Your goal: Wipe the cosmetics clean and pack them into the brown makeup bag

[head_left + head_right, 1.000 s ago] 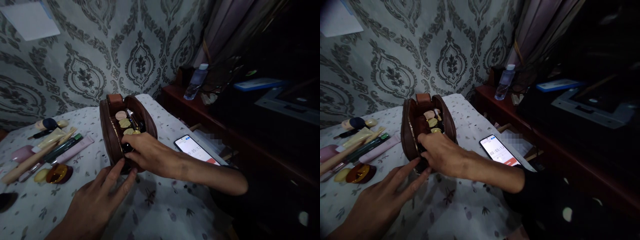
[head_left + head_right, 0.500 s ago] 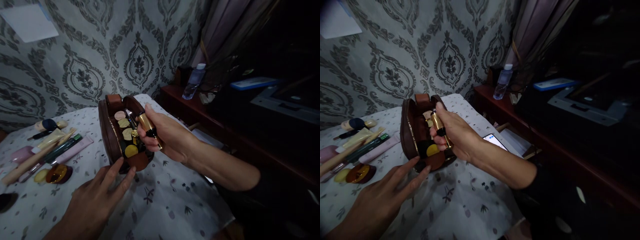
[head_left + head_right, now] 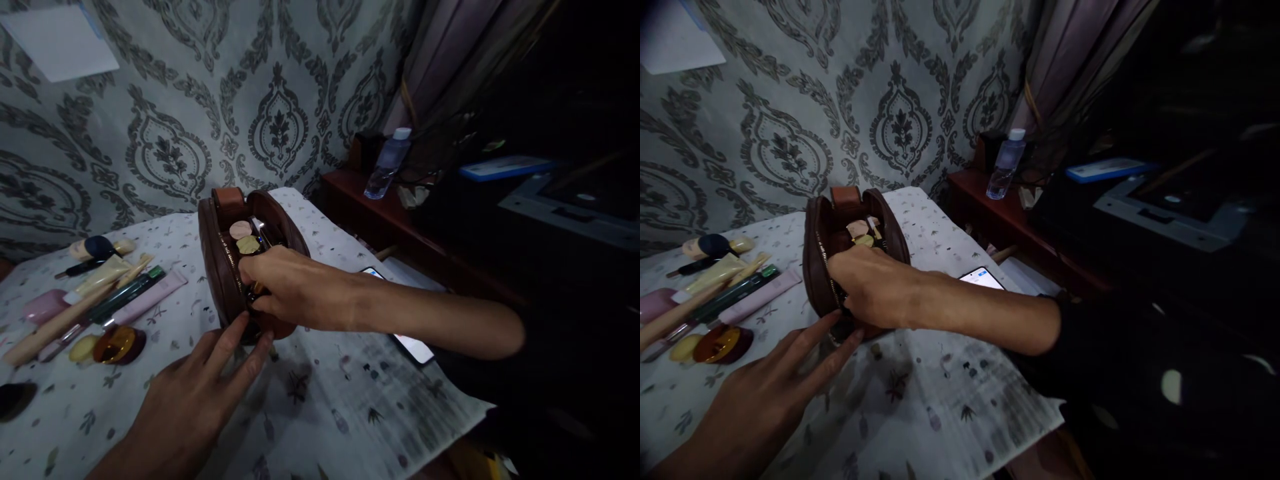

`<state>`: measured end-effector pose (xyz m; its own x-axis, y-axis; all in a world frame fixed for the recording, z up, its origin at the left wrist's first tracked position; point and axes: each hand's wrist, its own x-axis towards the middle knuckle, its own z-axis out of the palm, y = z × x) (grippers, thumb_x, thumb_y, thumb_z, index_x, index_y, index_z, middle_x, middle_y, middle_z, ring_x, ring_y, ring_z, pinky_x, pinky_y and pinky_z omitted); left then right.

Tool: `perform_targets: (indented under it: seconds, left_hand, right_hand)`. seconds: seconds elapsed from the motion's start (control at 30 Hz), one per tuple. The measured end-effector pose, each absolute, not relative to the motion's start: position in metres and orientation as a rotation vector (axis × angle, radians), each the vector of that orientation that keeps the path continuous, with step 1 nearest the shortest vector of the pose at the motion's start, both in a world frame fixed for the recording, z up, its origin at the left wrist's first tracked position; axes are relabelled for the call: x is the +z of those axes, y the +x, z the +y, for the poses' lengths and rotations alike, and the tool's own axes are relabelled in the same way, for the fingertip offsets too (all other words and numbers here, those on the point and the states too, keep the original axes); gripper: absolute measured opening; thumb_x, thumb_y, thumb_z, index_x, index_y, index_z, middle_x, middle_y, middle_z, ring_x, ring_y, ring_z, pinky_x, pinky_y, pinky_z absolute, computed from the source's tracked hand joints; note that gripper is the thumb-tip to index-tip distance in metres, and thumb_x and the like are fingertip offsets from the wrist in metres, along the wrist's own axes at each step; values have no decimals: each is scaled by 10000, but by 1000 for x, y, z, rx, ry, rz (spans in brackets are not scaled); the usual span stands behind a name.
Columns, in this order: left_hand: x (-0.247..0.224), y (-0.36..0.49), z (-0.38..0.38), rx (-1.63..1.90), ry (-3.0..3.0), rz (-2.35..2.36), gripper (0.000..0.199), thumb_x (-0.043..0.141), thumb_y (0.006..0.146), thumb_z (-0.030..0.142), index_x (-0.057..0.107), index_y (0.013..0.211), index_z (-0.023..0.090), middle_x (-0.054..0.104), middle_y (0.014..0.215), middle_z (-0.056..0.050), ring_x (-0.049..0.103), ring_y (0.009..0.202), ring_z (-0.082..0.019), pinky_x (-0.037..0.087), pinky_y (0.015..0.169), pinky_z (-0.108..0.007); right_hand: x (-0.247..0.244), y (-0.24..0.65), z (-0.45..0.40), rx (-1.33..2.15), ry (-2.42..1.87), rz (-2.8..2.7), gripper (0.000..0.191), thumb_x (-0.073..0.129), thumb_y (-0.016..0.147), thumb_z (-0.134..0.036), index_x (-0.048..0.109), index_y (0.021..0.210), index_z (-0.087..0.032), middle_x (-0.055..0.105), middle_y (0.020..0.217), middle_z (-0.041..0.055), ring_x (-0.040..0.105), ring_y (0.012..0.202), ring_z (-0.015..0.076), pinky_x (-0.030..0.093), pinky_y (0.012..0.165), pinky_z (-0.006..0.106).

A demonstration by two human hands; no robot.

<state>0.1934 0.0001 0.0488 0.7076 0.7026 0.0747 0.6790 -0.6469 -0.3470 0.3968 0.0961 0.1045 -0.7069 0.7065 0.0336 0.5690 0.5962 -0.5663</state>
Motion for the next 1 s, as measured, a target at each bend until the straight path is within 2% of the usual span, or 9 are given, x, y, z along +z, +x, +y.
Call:
perform_targets:
  seconds: [0.23,0.47,0.67,0.87,0.93,1.0]
  left_hand:
    - [51,196,0,121,-2538,-1069,726,426,805,-30,433,1451,302,512,1451,-116,639,1088,-244,586,604,-237]
    - [48,194,0,102,-2549,-1097,753,446,801,-4,379,1482,309,503,1450,-112,631,1095,-245,579,598,-221]
    - [48,194,0,119,-2549,-1074,726,421,819,3,372,1484,290,515,1447,-127,638,1101,-256,592,606,-255]
    - [43,189,1,-28,-2526,-1017,708,393,850,35,306,1518,254,562,1399,-140,661,1058,-238,568,551,-220]
    - [42,185,1,-93,-2535,-999,664,377,871,49,332,1505,238,592,1357,-138,665,1044,-228,562,554,-210]
    - [41,181,-2,-167,-2566,-952,594,376,891,74,399,1467,215,617,1317,-142,659,1053,-234,577,610,-234]
  right_hand:
    - [95,382,110,781,-1116,-2650,71,648,742,-56,621,758,-121,600,724,10,540,697,121,345,569,211]
    - [94,375,110,797,-1162,-2757,81,610,745,-47,651,772,-111,628,774,38,554,704,129,366,547,204]
    - [110,393,105,810,-1063,-2598,120,587,759,-26,643,719,-125,581,640,-13,514,632,106,340,561,220]
    - [121,422,95,790,-1053,-2185,164,540,872,-123,697,861,-168,618,659,-33,563,624,106,398,606,226]
    - [115,431,89,820,-1059,-2170,155,553,885,-155,706,893,-170,626,652,-30,576,606,108,414,594,225]
    - [104,437,80,843,-1053,-2223,159,574,877,-151,711,955,-173,672,734,-10,600,627,112,440,600,224]
